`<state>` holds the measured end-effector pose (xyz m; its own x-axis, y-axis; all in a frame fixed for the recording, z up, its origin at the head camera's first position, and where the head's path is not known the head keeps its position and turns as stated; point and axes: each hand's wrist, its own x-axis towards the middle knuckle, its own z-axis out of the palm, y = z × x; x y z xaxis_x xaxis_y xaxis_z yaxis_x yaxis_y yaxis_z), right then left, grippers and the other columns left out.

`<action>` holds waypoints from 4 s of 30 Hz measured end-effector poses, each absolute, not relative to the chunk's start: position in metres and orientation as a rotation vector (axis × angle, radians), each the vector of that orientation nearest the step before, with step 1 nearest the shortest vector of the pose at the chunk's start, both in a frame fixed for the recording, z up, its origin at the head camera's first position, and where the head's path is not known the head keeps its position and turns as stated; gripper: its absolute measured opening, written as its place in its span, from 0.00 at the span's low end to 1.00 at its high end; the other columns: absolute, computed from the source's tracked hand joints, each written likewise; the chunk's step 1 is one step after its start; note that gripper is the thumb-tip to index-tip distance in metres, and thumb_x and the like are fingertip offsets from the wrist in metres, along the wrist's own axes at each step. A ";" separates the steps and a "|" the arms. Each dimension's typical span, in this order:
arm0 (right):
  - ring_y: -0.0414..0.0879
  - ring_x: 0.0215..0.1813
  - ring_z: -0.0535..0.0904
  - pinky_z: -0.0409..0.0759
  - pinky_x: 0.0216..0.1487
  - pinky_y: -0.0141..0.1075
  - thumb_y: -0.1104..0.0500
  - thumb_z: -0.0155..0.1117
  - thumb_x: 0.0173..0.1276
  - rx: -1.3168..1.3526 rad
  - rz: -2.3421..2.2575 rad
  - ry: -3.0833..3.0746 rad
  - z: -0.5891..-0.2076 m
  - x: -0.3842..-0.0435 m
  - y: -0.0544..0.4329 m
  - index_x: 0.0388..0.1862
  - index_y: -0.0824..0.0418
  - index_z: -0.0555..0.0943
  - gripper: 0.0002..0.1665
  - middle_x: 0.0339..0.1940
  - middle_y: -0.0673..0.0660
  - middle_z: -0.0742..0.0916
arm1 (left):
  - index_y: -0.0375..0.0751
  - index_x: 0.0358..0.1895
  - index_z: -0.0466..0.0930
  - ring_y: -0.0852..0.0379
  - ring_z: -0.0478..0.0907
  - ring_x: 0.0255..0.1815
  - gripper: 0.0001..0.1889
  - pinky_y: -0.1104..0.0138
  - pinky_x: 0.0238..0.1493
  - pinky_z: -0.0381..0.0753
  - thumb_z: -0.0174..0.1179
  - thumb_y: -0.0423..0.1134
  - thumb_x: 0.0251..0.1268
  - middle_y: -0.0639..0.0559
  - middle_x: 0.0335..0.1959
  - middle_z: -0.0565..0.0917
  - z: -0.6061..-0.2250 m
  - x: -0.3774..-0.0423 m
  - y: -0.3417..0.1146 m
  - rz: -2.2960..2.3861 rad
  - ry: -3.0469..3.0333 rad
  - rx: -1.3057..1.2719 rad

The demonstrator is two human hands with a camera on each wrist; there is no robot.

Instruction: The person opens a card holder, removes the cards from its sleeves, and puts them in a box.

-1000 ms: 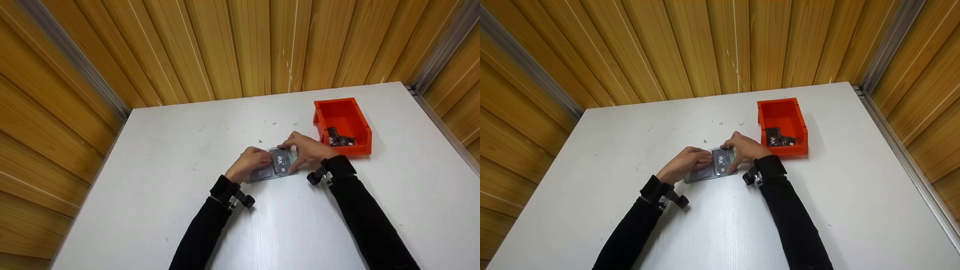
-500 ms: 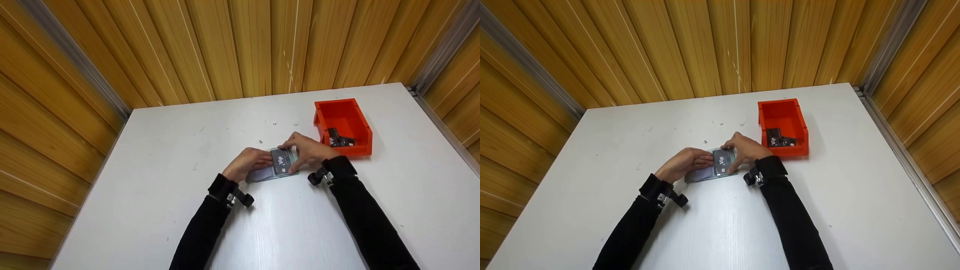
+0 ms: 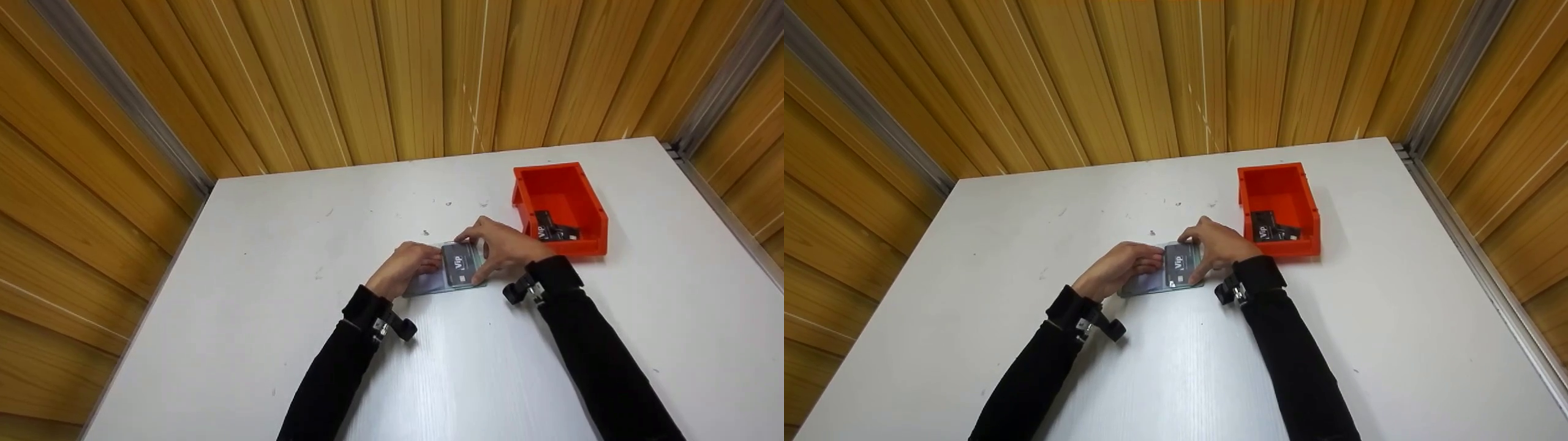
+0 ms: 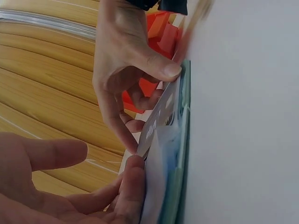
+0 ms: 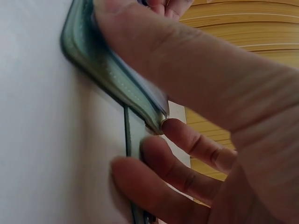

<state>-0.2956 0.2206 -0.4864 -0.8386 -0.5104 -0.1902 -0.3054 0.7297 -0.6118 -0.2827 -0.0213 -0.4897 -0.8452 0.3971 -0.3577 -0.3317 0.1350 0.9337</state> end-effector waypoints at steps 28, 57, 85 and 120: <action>0.51 0.47 0.75 0.78 0.47 0.38 0.52 0.88 0.48 -0.570 -0.822 2.575 -0.486 -0.296 0.218 0.70 0.51 0.77 0.49 0.56 0.57 0.76 | 0.26 0.41 0.83 0.61 0.83 0.27 0.09 0.72 0.36 0.86 0.57 0.31 0.70 0.48 0.30 0.84 -0.496 -0.279 -0.015 1.746 2.010 0.046; 0.52 0.52 0.72 0.73 0.52 0.40 0.52 0.89 0.48 -0.554 -0.884 2.573 -0.489 -0.295 0.221 0.74 0.53 0.76 0.52 0.56 0.59 0.75 | 0.29 0.44 0.80 0.62 0.85 0.30 0.05 0.73 0.34 0.87 0.63 0.24 0.68 0.44 0.34 0.90 -0.504 -0.276 -0.006 1.811 2.064 0.050; 0.51 0.54 0.69 0.70 0.50 0.40 0.49 0.90 0.46 -0.506 -0.837 2.582 -0.489 -0.296 0.219 0.74 0.50 0.75 0.55 0.56 0.57 0.73 | 0.26 0.43 0.80 0.57 0.85 0.30 0.05 0.72 0.34 0.87 0.61 0.21 0.66 0.43 0.36 0.83 -0.481 -0.298 -0.060 1.629 2.041 -0.017; 0.52 0.55 0.69 0.72 0.51 0.40 0.49 0.89 0.48 -0.517 -0.822 2.572 -0.485 -0.295 0.219 0.74 0.52 0.76 0.53 0.56 0.57 0.74 | 0.22 0.51 0.80 0.55 0.87 0.36 0.11 0.68 0.41 0.89 0.62 0.23 0.69 0.33 0.43 0.88 -0.435 -0.285 -0.065 1.796 2.057 0.147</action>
<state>-0.2949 0.2192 -0.4854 -0.8561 -0.4526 -0.2496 -0.2240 0.7600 -0.6100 -0.2855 -0.0649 -0.4354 -0.9127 0.3375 -0.2304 -0.1827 0.1674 0.9688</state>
